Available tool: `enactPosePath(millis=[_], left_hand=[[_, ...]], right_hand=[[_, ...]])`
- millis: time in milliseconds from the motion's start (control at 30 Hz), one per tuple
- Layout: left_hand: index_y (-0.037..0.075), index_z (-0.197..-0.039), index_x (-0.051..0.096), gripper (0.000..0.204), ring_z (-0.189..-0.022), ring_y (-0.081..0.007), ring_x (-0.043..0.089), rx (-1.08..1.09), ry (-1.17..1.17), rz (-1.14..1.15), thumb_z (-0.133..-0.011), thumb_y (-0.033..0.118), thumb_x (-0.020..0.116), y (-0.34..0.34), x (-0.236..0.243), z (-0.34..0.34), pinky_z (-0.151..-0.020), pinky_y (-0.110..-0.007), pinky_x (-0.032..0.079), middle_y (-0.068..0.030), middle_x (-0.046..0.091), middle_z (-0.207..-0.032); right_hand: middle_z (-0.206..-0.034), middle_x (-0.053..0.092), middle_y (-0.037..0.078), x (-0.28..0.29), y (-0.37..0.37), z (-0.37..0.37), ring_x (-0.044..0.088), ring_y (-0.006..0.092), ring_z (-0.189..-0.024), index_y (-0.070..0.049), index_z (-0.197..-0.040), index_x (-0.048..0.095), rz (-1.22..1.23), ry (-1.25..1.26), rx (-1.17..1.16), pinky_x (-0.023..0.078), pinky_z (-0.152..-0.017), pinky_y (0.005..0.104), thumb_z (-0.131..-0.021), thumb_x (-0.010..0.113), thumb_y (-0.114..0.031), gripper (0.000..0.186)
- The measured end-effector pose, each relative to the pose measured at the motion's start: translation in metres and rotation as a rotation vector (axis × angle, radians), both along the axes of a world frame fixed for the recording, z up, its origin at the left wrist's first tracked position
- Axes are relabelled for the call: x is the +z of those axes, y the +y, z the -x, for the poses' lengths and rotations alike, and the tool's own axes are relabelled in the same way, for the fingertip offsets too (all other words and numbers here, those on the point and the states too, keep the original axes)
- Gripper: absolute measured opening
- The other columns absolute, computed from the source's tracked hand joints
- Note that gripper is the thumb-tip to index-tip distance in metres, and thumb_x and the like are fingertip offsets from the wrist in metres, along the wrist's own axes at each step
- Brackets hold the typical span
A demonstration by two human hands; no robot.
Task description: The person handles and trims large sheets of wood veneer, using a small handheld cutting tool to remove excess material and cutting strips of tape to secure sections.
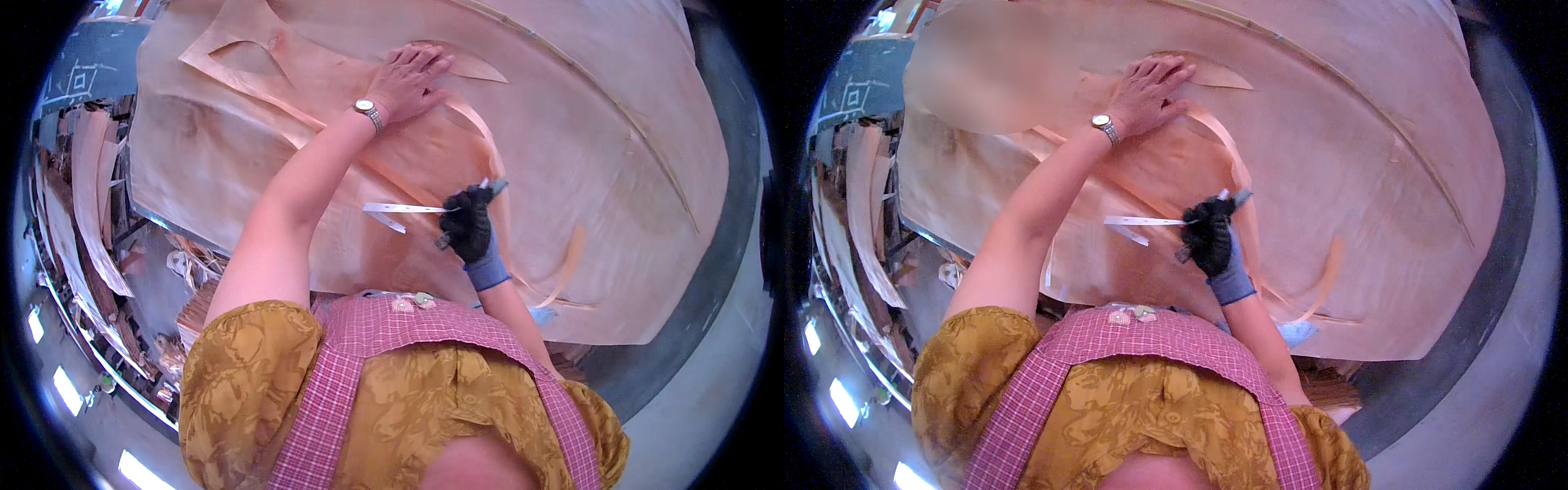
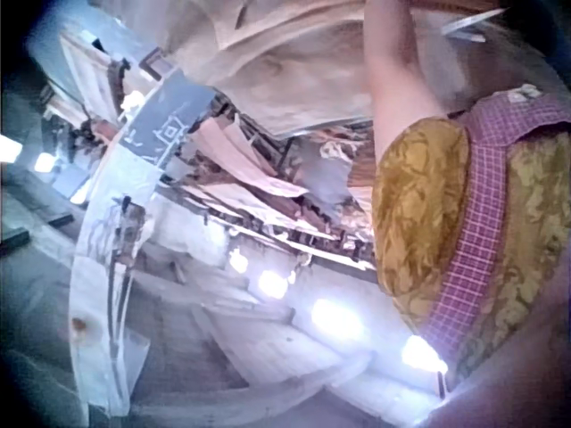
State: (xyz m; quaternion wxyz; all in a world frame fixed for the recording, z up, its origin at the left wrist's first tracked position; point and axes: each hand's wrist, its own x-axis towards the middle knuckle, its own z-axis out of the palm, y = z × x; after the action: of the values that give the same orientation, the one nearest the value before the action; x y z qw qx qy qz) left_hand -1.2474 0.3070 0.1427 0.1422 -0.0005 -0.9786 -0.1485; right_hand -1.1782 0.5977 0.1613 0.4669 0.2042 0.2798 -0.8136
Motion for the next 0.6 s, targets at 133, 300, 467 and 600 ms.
enactPosePath(millis=[133, 300, 467, 600], left_hand=[[0.020, -0.138, 0.047, 0.058, -0.128, -0.0253, 0.039, 0.005, 0.034, 0.012, -0.087, 0.045, 0.058, -0.002, -0.006, -0.004, -0.107, -0.042, 0.029, -0.0052, 0.044, -0.138], [0.018, -0.138, 0.047, 0.057, -0.129, -0.0255, 0.039, -0.009, 0.022, 0.004, -0.089, 0.046, 0.056, -0.003, -0.005, -0.002, -0.108, -0.042, 0.029, -0.0062, 0.044, -0.138], [0.016, -0.139, 0.047, 0.057, -0.129, -0.0260, 0.038, -0.028, 0.021, 0.016, -0.091, 0.046, 0.054, -0.002, 0.001, 0.000, -0.108, -0.043, 0.028, -0.0077, 0.044, -0.139], [0.018, -0.140, 0.046, 0.058, -0.125, -0.0262, 0.042, -0.021, -0.006, 0.011, -0.090, 0.046, 0.054, 0.000, 0.001, 0.003, -0.106, -0.043, 0.030, -0.0076, 0.044, -0.139]], right_hand=[[-0.084, 0.052, -0.005, -0.002, 0.044, -0.001, 0.052, 0.0109, -0.080, -0.023, -0.098, 0.054, -0.073, 0.004, -0.074, 0.041, -0.054, 0.0249, -0.099, 0.050, -0.036, 0.014], [-0.071, 0.044, -0.006, 0.032, 0.106, 0.036, 0.041, 0.0097, -0.061, -0.020, -0.087, 0.053, -0.044, 0.203, -0.260, 0.037, -0.058, 0.0249, -0.097, 0.056, -0.035, 0.018], [-0.073, 0.047, -0.006, 0.120, 0.148, 0.119, 0.045, 0.0080, -0.060, -0.019, -0.100, 0.057, 0.190, 0.584, -0.254, 0.039, -0.061, 0.0275, -0.099, 0.051, -0.024, 0.008], [-0.078, 0.053, -0.003, 0.161, 0.124, 0.148, 0.051, 0.0081, -0.064, -0.013, -0.106, 0.057, -0.270, 0.851, -0.407, 0.040, -0.056, 0.0251, -0.095, 0.056, -0.015, 0.011]])
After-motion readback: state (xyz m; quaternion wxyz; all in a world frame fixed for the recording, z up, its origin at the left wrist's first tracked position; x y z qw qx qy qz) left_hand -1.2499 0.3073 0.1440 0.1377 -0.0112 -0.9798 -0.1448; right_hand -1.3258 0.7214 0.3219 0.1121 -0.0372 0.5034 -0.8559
